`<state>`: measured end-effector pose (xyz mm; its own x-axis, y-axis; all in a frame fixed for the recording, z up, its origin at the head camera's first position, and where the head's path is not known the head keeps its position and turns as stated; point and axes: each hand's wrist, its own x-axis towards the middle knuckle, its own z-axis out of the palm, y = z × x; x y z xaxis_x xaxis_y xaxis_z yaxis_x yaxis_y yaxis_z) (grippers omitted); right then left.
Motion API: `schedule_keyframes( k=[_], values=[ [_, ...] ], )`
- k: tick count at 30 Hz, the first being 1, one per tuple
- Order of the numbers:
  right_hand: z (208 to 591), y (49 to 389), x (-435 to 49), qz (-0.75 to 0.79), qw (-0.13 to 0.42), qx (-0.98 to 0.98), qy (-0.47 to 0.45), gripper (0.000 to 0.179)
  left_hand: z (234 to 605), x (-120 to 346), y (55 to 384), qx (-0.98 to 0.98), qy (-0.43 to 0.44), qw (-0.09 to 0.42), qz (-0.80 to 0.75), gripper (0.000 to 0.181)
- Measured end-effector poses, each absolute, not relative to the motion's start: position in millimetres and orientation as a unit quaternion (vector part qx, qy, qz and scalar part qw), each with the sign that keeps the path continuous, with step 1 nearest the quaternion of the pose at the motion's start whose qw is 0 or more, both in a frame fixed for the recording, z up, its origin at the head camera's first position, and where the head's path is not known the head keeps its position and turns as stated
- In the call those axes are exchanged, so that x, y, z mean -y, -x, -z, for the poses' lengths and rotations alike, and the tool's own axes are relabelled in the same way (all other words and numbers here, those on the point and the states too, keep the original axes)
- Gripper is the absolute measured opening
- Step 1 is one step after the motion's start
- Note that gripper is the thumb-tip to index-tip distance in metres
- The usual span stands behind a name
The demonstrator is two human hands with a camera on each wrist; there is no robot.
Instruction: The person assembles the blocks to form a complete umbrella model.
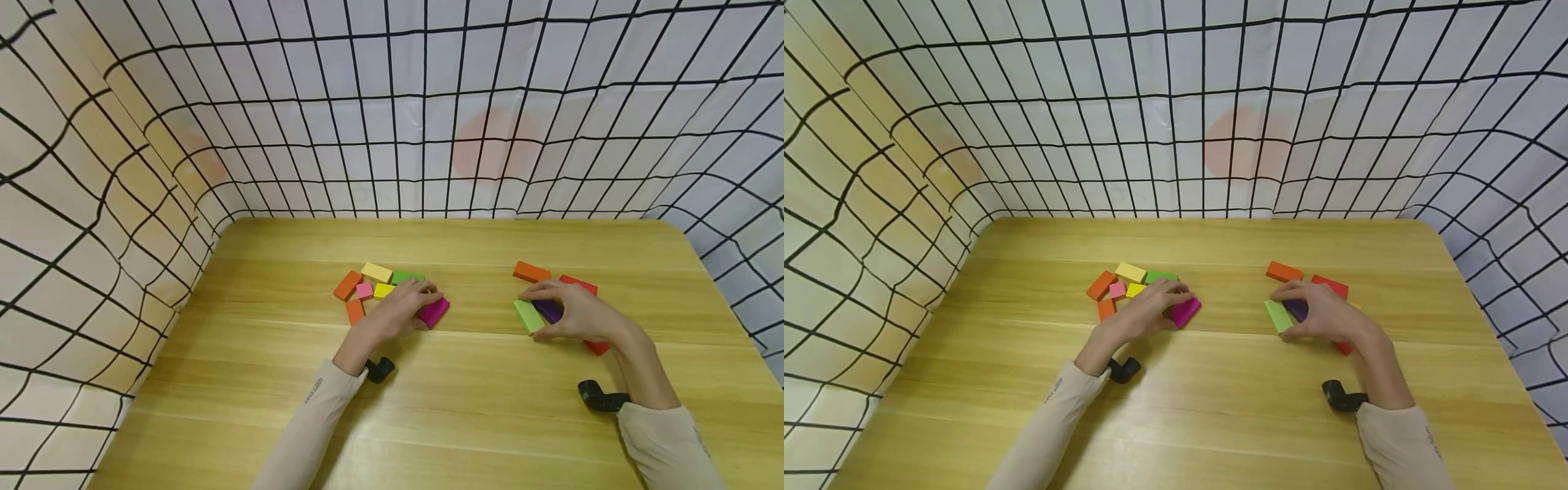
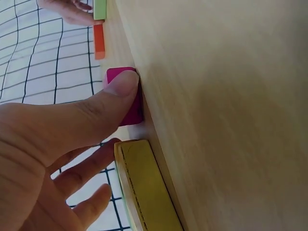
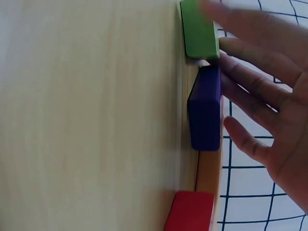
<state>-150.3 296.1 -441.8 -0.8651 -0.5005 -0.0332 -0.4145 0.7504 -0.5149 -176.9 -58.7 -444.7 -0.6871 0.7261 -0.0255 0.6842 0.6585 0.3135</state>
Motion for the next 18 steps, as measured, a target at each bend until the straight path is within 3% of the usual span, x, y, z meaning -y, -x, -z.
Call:
schedule_keyframes(
  k=[18],
  values=[
    [445.4,152.5,-284.5,0.253,0.054,-0.934,0.247,0.059,444.7,59.3,174.7,-0.883,-0.407,0.108,-0.208,0.055]
  ],
)
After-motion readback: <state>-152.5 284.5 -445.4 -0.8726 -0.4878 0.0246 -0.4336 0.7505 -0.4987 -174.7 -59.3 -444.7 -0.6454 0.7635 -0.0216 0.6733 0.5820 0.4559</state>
